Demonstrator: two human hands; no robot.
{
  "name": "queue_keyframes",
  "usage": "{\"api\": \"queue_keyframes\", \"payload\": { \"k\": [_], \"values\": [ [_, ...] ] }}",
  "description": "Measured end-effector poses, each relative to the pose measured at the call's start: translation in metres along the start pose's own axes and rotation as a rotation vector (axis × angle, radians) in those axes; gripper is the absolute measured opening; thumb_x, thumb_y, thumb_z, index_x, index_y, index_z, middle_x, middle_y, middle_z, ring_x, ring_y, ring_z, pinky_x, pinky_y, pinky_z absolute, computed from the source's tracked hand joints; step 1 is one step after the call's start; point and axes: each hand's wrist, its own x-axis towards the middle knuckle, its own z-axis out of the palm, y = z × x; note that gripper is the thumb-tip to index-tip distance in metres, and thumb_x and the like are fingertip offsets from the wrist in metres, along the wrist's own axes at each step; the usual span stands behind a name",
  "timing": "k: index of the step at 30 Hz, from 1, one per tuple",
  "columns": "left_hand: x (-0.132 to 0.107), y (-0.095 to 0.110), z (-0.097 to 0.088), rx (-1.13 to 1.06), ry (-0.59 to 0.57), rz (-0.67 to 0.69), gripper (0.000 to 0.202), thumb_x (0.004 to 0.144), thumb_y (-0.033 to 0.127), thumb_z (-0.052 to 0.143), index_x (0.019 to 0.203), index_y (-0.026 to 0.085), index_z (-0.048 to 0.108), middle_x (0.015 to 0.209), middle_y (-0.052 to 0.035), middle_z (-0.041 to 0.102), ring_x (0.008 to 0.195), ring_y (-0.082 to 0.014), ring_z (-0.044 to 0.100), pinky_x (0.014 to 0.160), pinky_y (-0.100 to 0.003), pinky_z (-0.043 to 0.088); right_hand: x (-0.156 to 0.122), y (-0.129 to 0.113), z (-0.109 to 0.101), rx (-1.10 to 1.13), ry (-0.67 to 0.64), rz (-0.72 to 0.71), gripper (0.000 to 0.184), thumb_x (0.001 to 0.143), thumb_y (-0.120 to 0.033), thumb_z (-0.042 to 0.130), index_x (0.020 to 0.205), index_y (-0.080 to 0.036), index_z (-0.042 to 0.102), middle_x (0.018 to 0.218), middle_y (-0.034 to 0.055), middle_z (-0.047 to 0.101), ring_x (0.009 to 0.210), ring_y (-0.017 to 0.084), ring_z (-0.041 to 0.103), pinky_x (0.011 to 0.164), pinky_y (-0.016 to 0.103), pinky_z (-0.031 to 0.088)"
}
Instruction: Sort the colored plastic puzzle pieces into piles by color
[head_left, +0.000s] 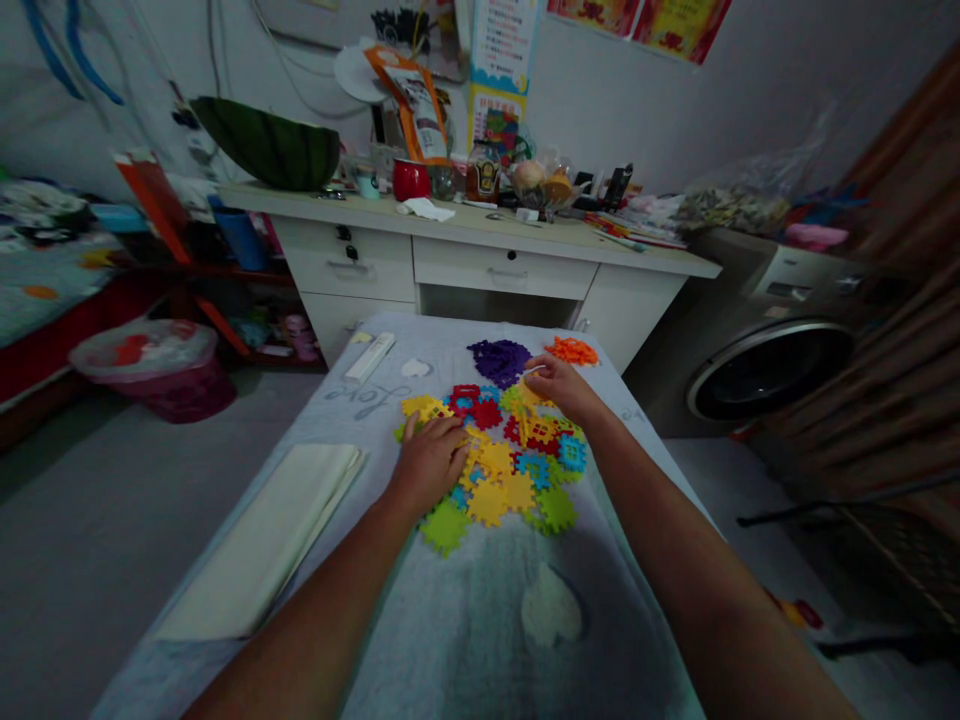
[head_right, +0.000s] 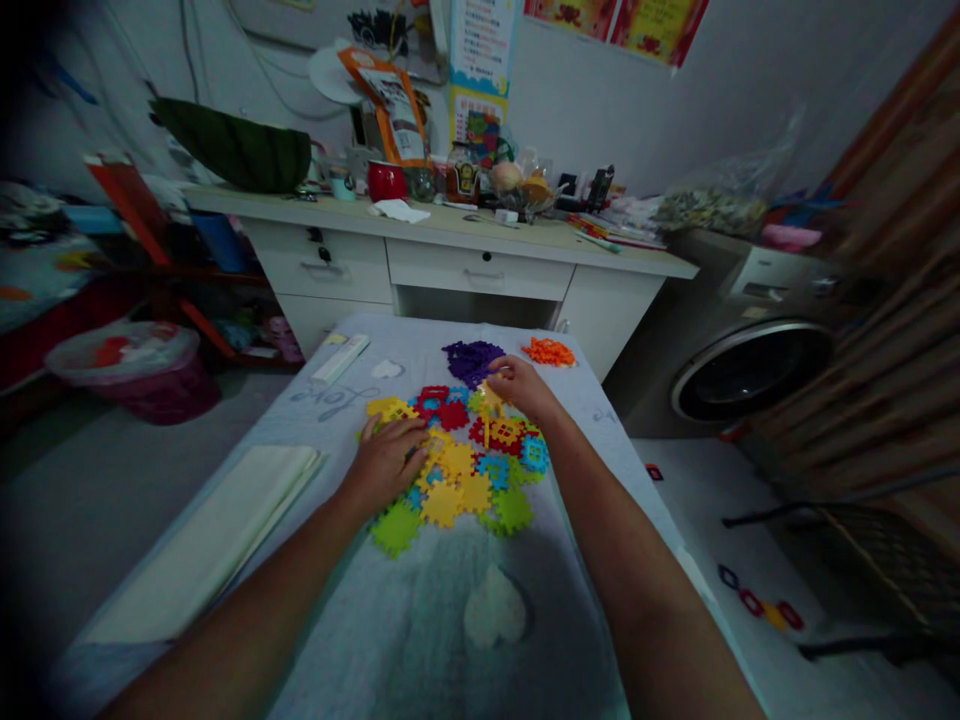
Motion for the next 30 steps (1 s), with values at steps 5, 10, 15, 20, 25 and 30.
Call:
{"api": "queue_keyframes", "payload": {
  "k": [5, 10, 15, 20, 25, 30],
  "values": [
    [0.001, -0.007, 0.000, 0.054, 0.027, -0.101, 0.023, 0.090, 0.031, 0.050, 0.101, 0.026, 0.069, 0.127, -0.0064, 0.065, 0.125, -0.0277, 0.052, 0.114, -0.063, 0.018, 0.005, -0.003, 0.015, -0.318, -0.042, -0.058, 0.020, 0.075, -0.028, 0.064, 0.093, -0.020, 0.064, 0.096, 0.0046, 0.068, 0.092, 0.020, 0.063, 0.088, 0.037, 0.048],
    [0.001, -0.005, -0.001, 0.121, 0.064, -0.162, 0.026, 0.091, 0.035, 0.050, 0.107, 0.027, 0.069, 0.130, -0.0084, 0.063, 0.129, -0.0312, 0.047, 0.112, -0.065, 0.018, 0.008, 0.013, 0.016, -0.801, -0.005, 0.067, 0.042, 0.076, -0.025, 0.066, 0.118, -0.022, 0.064, 0.131, 0.0102, 0.060, 0.123, 0.027, 0.053, 0.104, 0.042, 0.040],
    [0.000, -0.005, 0.002, 0.193, 0.073, -0.232, 0.031, 0.088, 0.034, 0.052, 0.116, 0.027, 0.065, 0.139, -0.0113, 0.056, 0.135, -0.0365, 0.039, 0.110, -0.070, 0.016, 0.005, -0.001, 0.039, -0.785, -0.258, -0.213, 0.035, 0.084, -0.023, 0.058, 0.118, -0.024, 0.067, 0.135, 0.0055, 0.059, 0.127, 0.024, 0.051, 0.108, 0.038, 0.036],
    [0.001, -0.005, 0.003, 0.222, 0.085, -0.283, 0.041, 0.087, 0.036, 0.053, 0.126, 0.024, 0.059, 0.144, -0.0140, 0.049, 0.137, -0.0379, 0.035, 0.111, -0.066, 0.021, -0.004, -0.020, 0.060, -0.845, -0.560, -0.385, 0.031, 0.086, -0.022, 0.054, 0.113, -0.023, 0.069, 0.117, 0.0057, 0.069, 0.110, 0.023, 0.060, 0.094, 0.034, 0.041],
    [0.001, -0.004, 0.003, 0.247, 0.078, -0.351, 0.053, 0.087, 0.040, 0.053, 0.133, 0.015, 0.052, 0.147, -0.0203, 0.044, 0.137, -0.0407, 0.033, 0.110, -0.064, 0.023, -0.013, -0.024, 0.044, -1.073, -0.499, -0.242, 0.023, 0.086, -0.030, 0.055, 0.080, -0.021, 0.075, 0.091, 0.0076, 0.073, 0.092, 0.024, 0.062, 0.083, 0.034, 0.040],
    [0.002, -0.005, 0.006, 0.238, 0.108, -0.292, 0.049, 0.088, 0.036, 0.052, 0.134, 0.020, 0.053, 0.148, -0.0169, 0.043, 0.137, -0.0411, 0.031, 0.110, -0.066, 0.021, 0.016, -0.020, 0.023, -0.974, -0.286, -0.151, 0.023, 0.086, -0.031, 0.057, 0.074, -0.017, 0.072, 0.085, 0.0078, 0.070, 0.084, 0.021, 0.061, 0.077, 0.030, 0.042]
  ]
}}
